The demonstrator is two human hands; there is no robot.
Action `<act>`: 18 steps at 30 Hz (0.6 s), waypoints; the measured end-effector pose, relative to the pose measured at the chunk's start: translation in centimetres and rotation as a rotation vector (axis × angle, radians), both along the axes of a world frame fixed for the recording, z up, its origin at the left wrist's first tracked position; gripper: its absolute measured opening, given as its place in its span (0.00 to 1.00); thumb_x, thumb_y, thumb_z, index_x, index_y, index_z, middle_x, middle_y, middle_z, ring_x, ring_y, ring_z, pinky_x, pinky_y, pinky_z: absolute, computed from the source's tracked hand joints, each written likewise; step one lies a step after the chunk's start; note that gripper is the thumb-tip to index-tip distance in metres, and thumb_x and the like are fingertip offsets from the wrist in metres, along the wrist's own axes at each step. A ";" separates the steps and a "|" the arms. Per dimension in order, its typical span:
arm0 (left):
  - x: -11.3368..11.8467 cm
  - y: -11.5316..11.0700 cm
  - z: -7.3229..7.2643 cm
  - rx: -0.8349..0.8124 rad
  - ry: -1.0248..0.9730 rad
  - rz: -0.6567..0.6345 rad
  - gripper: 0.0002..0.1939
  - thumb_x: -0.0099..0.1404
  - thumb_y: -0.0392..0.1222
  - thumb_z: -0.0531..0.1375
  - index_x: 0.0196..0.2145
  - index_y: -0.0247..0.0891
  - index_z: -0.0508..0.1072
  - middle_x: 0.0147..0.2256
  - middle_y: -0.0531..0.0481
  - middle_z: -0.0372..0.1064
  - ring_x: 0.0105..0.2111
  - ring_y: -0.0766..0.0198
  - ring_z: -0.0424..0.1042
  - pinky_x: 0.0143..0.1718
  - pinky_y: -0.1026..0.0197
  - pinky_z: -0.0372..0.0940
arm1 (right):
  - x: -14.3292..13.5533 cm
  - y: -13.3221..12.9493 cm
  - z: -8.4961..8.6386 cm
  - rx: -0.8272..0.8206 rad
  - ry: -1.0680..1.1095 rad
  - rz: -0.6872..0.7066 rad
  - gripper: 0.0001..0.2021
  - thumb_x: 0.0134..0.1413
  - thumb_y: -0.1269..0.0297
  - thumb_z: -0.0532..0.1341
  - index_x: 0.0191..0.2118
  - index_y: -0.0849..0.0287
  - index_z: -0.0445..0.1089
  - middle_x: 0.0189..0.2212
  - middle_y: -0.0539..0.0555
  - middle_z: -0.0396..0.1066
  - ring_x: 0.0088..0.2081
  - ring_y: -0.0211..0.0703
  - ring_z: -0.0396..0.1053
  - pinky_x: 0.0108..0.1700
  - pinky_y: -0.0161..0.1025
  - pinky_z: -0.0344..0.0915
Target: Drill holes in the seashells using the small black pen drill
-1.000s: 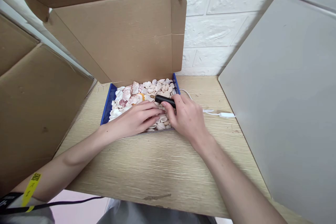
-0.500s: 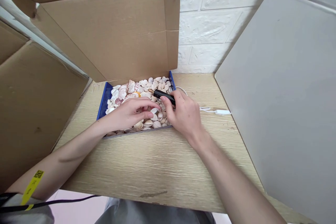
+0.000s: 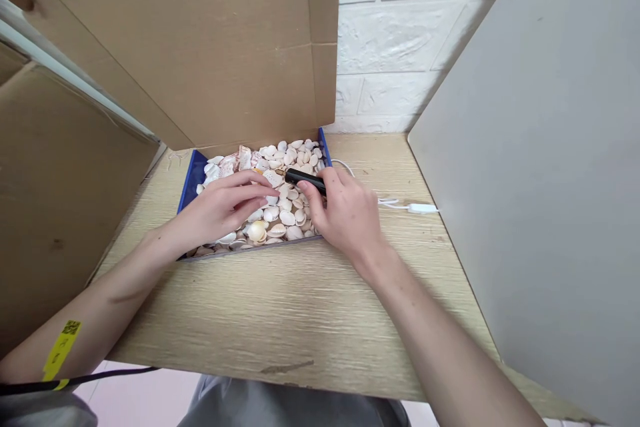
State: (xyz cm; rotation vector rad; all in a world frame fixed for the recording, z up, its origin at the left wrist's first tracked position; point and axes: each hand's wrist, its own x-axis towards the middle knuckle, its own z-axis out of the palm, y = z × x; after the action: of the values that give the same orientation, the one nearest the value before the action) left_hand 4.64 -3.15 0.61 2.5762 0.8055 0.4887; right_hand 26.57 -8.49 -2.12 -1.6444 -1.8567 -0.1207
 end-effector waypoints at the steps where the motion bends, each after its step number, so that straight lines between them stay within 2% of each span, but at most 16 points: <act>1: 0.0 -0.1 0.1 0.018 -0.001 0.009 0.13 0.69 0.34 0.52 0.45 0.34 0.75 0.43 0.43 0.67 0.38 0.64 0.68 0.39 0.62 0.63 | 0.0 0.0 0.0 -0.004 -0.004 -0.001 0.18 0.62 0.52 0.51 0.37 0.61 0.70 0.30 0.56 0.73 0.29 0.44 0.68 0.29 0.37 0.54; 3: -0.1 -0.3 0.3 0.018 0.018 0.028 0.11 0.68 0.37 0.54 0.43 0.35 0.75 0.41 0.44 0.66 0.34 0.66 0.67 0.36 0.63 0.62 | 0.0 0.0 0.0 -0.008 -0.012 -0.003 0.18 0.62 0.52 0.51 0.37 0.61 0.70 0.30 0.56 0.73 0.29 0.44 0.68 0.29 0.37 0.54; 7: 0.0 -0.5 0.6 -0.072 0.132 -0.080 0.10 0.68 0.42 0.56 0.41 0.36 0.74 0.38 0.47 0.68 0.39 0.63 0.68 0.40 0.62 0.62 | 0.0 0.0 0.0 -0.017 -0.029 -0.002 0.18 0.62 0.52 0.51 0.38 0.61 0.70 0.31 0.56 0.74 0.30 0.44 0.69 0.29 0.37 0.54; 12: 0.2 -0.7 0.5 -0.078 0.195 -0.096 0.14 0.69 0.40 0.53 0.49 0.36 0.72 0.41 0.46 0.66 0.40 0.62 0.68 0.42 0.61 0.62 | 0.0 0.0 0.0 -0.027 -0.049 0.002 0.18 0.62 0.52 0.51 0.38 0.62 0.70 0.31 0.57 0.74 0.31 0.45 0.69 0.29 0.38 0.55; 18: -0.4 -0.5 -0.3 -0.011 0.092 -0.055 0.15 0.68 0.33 0.50 0.46 0.36 0.74 0.39 0.45 0.65 0.38 0.63 0.67 0.40 0.60 0.63 | 0.1 0.0 0.0 -0.028 -0.059 0.011 0.18 0.62 0.52 0.51 0.38 0.61 0.70 0.32 0.57 0.74 0.30 0.44 0.69 0.29 0.38 0.54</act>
State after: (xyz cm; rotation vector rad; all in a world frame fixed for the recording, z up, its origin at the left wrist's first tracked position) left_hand 4.22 -3.62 0.29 2.6187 0.7633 0.3512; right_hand 26.63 -8.50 -2.13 -1.6652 -1.9196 -0.1408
